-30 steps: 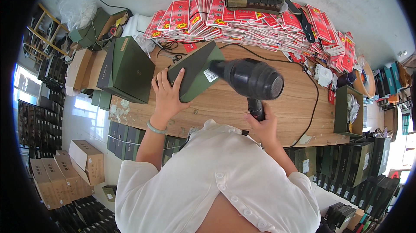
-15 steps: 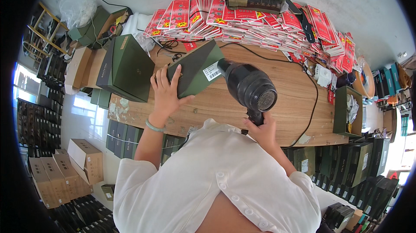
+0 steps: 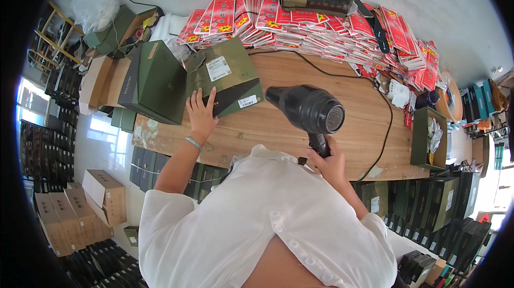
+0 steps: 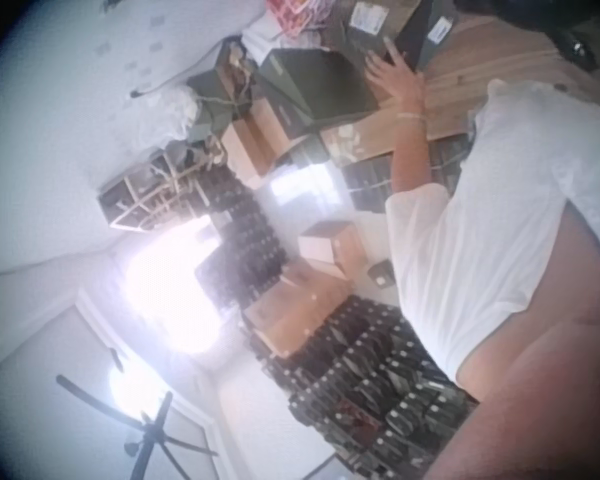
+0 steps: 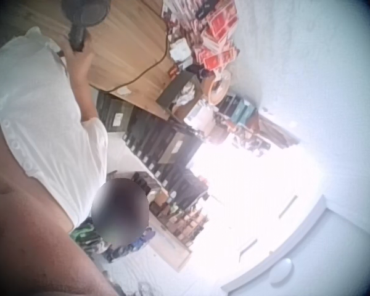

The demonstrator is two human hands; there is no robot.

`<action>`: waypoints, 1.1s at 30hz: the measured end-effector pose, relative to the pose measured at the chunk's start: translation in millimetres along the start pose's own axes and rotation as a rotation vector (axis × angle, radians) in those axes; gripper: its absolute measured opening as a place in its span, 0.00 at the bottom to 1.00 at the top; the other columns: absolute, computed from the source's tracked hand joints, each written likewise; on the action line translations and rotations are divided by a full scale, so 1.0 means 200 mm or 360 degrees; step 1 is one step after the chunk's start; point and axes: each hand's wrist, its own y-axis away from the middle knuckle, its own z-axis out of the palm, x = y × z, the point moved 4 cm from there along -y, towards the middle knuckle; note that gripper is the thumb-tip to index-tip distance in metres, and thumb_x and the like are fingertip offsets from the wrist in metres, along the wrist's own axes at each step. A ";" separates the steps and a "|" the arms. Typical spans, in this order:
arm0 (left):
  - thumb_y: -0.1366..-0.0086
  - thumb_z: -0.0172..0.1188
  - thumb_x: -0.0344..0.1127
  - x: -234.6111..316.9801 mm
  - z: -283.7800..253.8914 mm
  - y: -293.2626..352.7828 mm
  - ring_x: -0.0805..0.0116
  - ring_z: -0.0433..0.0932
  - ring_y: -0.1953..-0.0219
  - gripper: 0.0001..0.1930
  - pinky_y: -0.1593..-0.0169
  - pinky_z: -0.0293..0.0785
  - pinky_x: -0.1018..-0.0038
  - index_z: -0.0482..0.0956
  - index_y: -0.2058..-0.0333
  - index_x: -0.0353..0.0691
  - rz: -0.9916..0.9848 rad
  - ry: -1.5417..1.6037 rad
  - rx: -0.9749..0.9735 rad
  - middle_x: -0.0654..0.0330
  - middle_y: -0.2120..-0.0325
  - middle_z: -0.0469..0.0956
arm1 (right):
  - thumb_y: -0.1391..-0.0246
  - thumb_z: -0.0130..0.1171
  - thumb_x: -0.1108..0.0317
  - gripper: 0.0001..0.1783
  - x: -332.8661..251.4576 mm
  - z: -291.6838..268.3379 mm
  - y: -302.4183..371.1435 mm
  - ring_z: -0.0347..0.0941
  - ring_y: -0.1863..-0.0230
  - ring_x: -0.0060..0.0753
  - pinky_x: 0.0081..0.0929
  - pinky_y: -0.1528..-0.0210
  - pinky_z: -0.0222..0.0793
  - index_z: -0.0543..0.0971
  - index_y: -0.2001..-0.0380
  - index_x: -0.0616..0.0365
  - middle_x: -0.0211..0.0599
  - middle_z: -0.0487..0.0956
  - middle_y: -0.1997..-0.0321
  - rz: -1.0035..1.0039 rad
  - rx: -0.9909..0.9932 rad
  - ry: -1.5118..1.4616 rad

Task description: The person opens a green cardboard box, places a red card and a plastic-wrapped item inside, closes the box, and uses a heat gun to apply a label. The person then stacks the box with others on the floor.

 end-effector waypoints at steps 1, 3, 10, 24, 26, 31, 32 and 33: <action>0.65 0.75 0.42 -0.02 0.03 0.02 0.45 0.56 0.38 0.59 0.37 0.50 0.48 0.51 0.32 0.56 0.0022 -0.0007 0.0007 0.46 0.41 0.58 | 0.54 0.72 0.64 0.30 0.00 0.00 0.00 0.74 0.68 0.21 0.23 0.63 0.73 0.73 0.51 0.69 0.37 0.80 0.68 0.0034 -0.0025 0.0017; 0.64 0.74 0.43 -0.03 0.03 0.01 0.45 0.57 0.39 0.58 0.37 0.51 0.48 0.52 0.32 0.56 0.0061 0.0021 0.0017 0.46 0.42 0.59 | 0.54 0.72 0.64 0.30 0.00 0.00 0.00 0.75 0.68 0.21 0.23 0.62 0.73 0.73 0.51 0.69 0.37 0.80 0.69 0.0097 -0.0061 0.0053; 0.61 0.69 0.45 0.09 -0.48 -0.20 0.46 0.61 0.42 0.50 0.38 0.52 0.52 0.60 0.35 0.57 -0.0010 0.0278 0.0035 0.46 0.45 0.62 | 0.56 0.73 0.63 0.28 0.08 0.02 0.02 0.75 0.70 0.22 0.23 0.65 0.73 0.75 0.54 0.66 0.36 0.81 0.70 -0.0123 0.0022 0.0265; 0.62 0.68 0.47 0.09 -0.64 -0.10 0.45 0.62 0.45 0.47 0.39 0.51 0.52 0.65 0.37 0.55 -0.0135 0.0544 -0.0028 0.44 0.48 0.63 | 0.56 0.71 0.69 0.21 -0.02 -0.04 0.02 0.71 0.71 0.18 0.21 0.66 0.70 0.78 0.59 0.65 0.30 0.79 0.70 -0.0168 -0.0056 0.0200; 0.62 0.68 0.47 0.10 -0.64 -0.09 0.46 0.62 0.45 0.47 0.39 0.51 0.53 0.65 0.37 0.55 -0.0121 0.0549 -0.0006 0.45 0.48 0.63 | 0.57 0.72 0.69 0.21 -0.06 -0.06 0.03 0.74 0.69 0.20 0.23 0.65 0.72 0.77 0.61 0.66 0.35 0.81 0.70 -0.0176 -0.0069 0.0108; 0.63 0.69 0.46 0.12 -0.66 -0.08 0.46 0.62 0.44 0.47 0.39 0.51 0.53 0.65 0.37 0.55 -0.0118 0.0555 -0.0022 0.45 0.48 0.63 | 0.56 0.72 0.69 0.22 -0.07 -0.06 0.04 0.76 0.68 0.21 0.22 0.63 0.73 0.76 0.59 0.67 0.37 0.81 0.69 -0.0146 -0.0069 0.0036; 0.63 0.69 0.46 0.12 -0.67 -0.08 0.46 0.61 0.44 0.48 0.39 0.51 0.54 0.65 0.37 0.55 -0.0126 0.0552 -0.0031 0.45 0.47 0.63 | 0.56 0.72 0.70 0.22 -0.10 -0.07 0.03 0.76 0.68 0.21 0.22 0.63 0.73 0.76 0.58 0.67 0.36 0.81 0.69 -0.0174 -0.0059 -0.0004; 0.63 0.69 0.46 0.12 -0.67 -0.08 0.46 0.61 0.43 0.48 0.38 0.50 0.54 0.64 0.36 0.55 -0.0126 0.0549 -0.0042 0.44 0.46 0.63 | 0.56 0.71 0.70 0.23 -0.12 -0.08 0.03 0.76 0.68 0.21 0.21 0.63 0.73 0.76 0.57 0.67 0.36 0.81 0.69 -0.0198 -0.0041 -0.0047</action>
